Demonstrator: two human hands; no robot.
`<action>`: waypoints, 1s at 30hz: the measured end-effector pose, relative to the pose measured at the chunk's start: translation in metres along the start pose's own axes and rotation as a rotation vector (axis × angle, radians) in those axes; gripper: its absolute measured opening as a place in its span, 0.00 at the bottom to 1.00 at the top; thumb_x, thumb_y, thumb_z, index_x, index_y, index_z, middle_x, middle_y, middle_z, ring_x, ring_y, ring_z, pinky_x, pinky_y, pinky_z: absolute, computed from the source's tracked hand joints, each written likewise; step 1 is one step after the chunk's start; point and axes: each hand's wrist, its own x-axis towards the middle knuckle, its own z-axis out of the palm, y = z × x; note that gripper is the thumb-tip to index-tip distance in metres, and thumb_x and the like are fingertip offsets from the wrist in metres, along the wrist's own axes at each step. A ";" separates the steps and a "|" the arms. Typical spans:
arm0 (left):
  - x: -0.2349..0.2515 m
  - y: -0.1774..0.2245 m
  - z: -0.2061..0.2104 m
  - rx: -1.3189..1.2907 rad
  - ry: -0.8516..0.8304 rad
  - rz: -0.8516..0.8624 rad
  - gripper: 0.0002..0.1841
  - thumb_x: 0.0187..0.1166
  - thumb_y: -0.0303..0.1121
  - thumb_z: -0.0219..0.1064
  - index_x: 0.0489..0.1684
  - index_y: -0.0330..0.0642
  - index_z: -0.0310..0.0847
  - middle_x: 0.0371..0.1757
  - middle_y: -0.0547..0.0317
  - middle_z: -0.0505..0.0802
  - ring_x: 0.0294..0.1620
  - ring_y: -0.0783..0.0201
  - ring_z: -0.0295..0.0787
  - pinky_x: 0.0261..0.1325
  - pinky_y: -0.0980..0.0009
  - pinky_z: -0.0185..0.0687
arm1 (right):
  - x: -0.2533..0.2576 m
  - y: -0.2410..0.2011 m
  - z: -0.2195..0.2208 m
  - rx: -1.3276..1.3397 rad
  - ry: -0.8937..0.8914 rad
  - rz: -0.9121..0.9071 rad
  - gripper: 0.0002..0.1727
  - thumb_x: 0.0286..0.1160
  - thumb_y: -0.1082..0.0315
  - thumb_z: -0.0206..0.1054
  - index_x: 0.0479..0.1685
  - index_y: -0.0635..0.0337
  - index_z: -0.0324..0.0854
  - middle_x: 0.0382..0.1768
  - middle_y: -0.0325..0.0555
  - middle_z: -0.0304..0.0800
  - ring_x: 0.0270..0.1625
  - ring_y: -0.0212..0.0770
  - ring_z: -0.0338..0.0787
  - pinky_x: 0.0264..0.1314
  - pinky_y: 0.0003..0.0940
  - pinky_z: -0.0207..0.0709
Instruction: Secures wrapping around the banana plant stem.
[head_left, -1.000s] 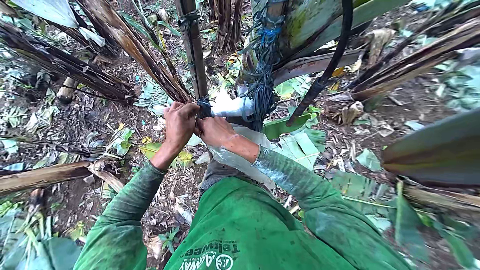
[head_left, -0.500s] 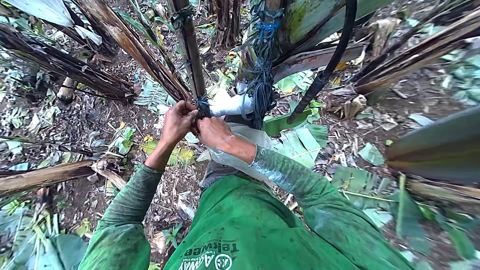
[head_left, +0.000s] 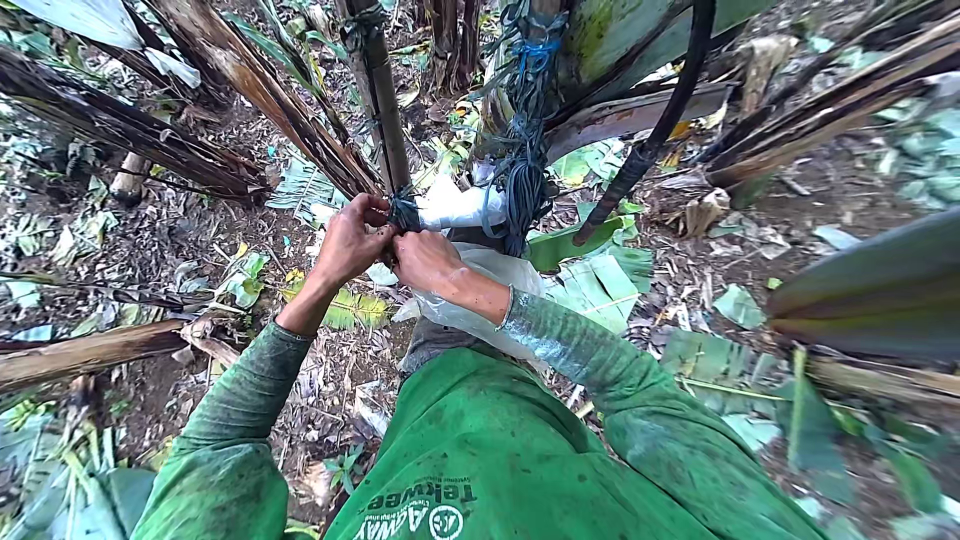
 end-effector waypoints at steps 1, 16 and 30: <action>-0.001 -0.001 -0.001 0.023 -0.001 0.012 0.18 0.76 0.31 0.72 0.63 0.43 0.80 0.45 0.58 0.97 0.47 0.60 0.94 0.55 0.50 0.86 | 0.000 0.000 0.000 -0.003 0.004 -0.005 0.15 0.80 0.57 0.65 0.46 0.61 0.86 0.42 0.56 0.92 0.49 0.59 0.92 0.45 0.59 0.82; 0.000 0.002 -0.004 -0.079 -0.024 -0.046 0.08 0.80 0.31 0.71 0.50 0.40 0.89 0.43 0.58 0.97 0.43 0.68 0.94 0.56 0.61 0.88 | 0.000 0.001 0.003 -0.014 0.027 -0.022 0.20 0.85 0.51 0.61 0.45 0.60 0.85 0.40 0.56 0.91 0.47 0.59 0.93 0.44 0.58 0.83; 0.011 0.004 -0.013 -0.134 -0.277 -0.081 0.09 0.82 0.35 0.70 0.37 0.38 0.85 0.30 0.58 0.89 0.30 0.67 0.86 0.40 0.66 0.84 | -0.004 -0.002 -0.004 -0.009 -0.003 -0.024 0.17 0.83 0.56 0.62 0.35 0.62 0.85 0.38 0.57 0.91 0.47 0.60 0.92 0.42 0.59 0.81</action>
